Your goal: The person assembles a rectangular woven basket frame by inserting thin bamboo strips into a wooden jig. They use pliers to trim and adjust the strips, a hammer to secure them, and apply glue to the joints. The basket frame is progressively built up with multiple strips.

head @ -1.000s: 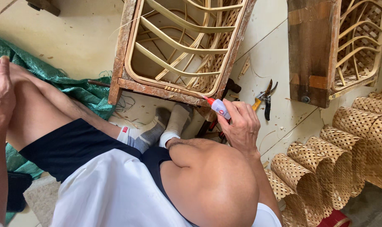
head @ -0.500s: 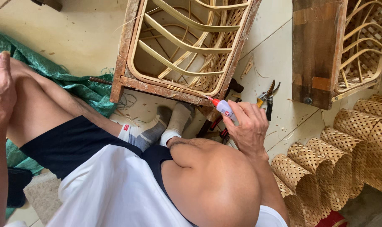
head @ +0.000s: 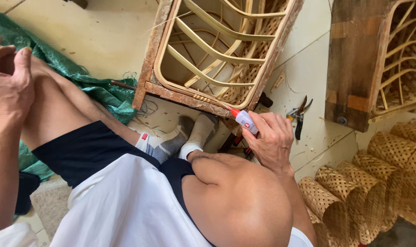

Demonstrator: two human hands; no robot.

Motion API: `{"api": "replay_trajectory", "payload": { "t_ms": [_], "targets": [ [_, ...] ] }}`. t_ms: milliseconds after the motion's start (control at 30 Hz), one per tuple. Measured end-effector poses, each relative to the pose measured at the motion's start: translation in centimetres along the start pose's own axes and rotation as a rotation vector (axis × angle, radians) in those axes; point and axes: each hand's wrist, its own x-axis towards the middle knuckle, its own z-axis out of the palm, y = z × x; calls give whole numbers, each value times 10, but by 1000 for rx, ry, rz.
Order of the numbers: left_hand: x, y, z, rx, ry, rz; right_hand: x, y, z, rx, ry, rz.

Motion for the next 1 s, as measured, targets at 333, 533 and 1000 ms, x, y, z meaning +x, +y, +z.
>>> {"api": "replay_trajectory", "payload": {
  "t_ms": [333, 533, 1000],
  "targets": [
    [-2, 2, -11, 187, 20, 68, 20, -15, 5, 5, -43, -71],
    [0, 0, -13, 333, 8, 130, 29, -25, 4, 49, -9, -94],
    [7, 26, -17, 252, 19, 71, 56, -42, 7, 82, -45, -182]
  ]
}}
